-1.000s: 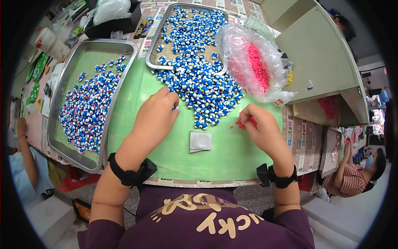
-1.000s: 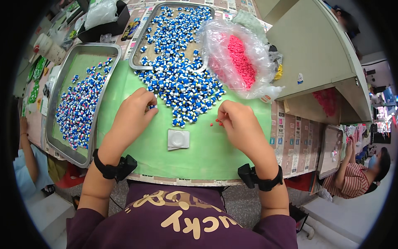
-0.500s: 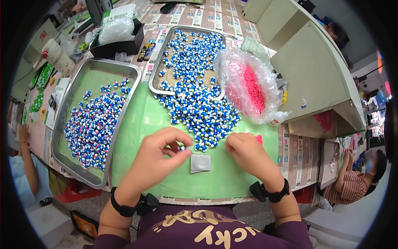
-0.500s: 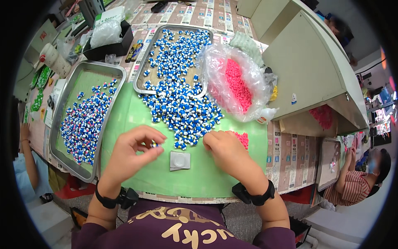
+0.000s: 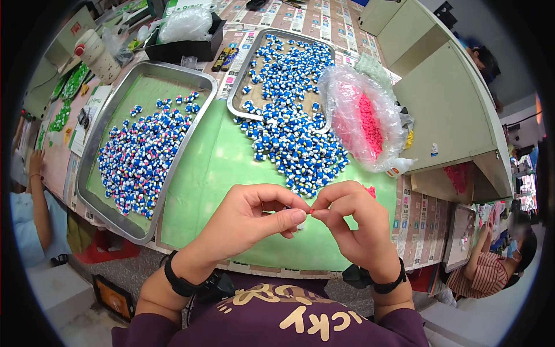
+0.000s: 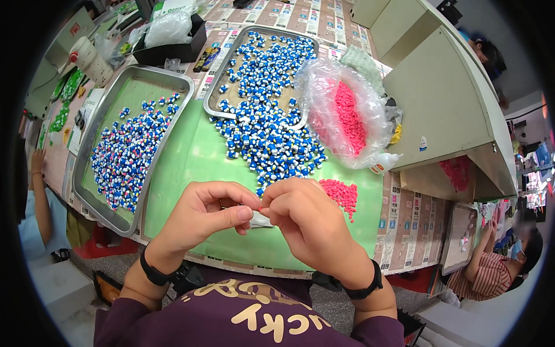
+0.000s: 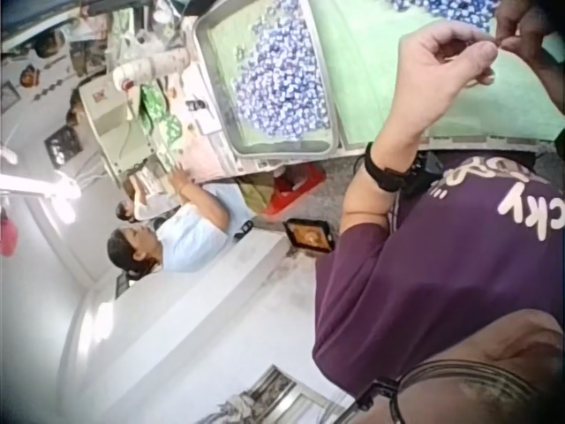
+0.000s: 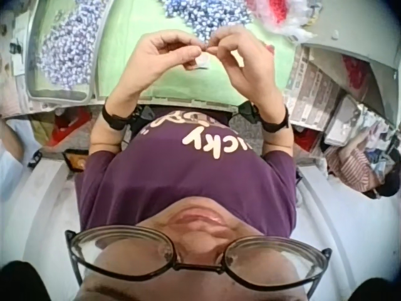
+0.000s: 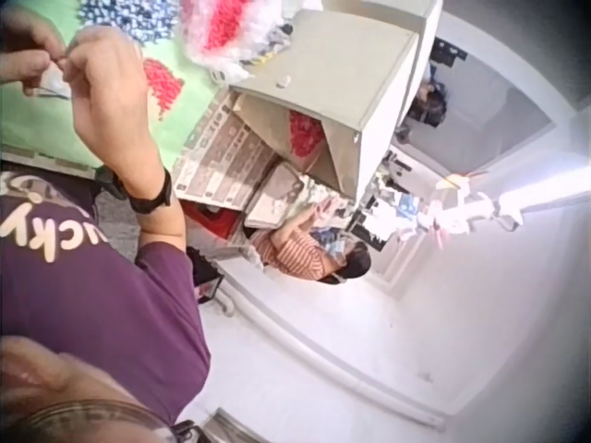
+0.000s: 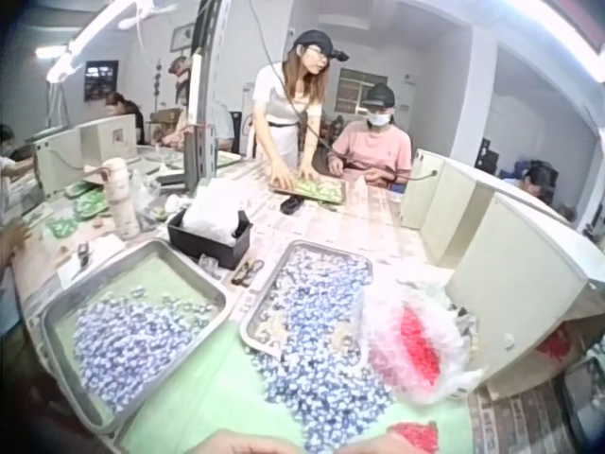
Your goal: The person assembles small blue and white capsule-shaped candies by inserting pink pieces into them by hand. They pick up a capsule from a tray, insert a pink piece, and place the assembled candy back on the table. The process is repeated continuously throughout the clip.
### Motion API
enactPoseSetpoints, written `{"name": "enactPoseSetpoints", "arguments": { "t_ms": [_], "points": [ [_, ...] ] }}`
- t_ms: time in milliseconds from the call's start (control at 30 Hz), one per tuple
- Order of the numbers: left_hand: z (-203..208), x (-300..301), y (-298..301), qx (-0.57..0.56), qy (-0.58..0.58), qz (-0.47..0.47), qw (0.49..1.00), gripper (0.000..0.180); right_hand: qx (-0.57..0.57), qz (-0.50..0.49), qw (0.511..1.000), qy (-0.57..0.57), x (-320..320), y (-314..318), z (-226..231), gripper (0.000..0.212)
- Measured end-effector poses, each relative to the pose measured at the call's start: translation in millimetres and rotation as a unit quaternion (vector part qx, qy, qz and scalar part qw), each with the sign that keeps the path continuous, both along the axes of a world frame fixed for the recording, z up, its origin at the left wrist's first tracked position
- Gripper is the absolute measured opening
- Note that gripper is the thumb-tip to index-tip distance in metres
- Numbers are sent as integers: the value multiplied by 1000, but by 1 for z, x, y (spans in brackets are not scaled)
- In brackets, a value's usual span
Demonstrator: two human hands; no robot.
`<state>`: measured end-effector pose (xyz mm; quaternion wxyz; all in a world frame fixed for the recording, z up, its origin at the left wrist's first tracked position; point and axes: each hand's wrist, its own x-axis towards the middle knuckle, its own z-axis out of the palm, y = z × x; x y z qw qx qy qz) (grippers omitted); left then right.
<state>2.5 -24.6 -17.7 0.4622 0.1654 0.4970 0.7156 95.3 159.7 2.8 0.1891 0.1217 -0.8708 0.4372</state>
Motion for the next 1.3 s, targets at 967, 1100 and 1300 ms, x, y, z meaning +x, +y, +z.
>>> {"name": "enactPoseSetpoints", "arguments": {
  "t_ms": [967,1100,1300],
  "points": [
    [-18,-3,-6,-19,363,184,913,19,-97,20,982,-159,-10,0,-14,24],
    [-14,-5,-15,-38,219,224,949,21,144,45,978,-145,-11,3,-33,19],
    [-20,-10,-20,-18,260,219,940,25,198,50,967,-151,-15,-5,-27,14]
  ]
}}
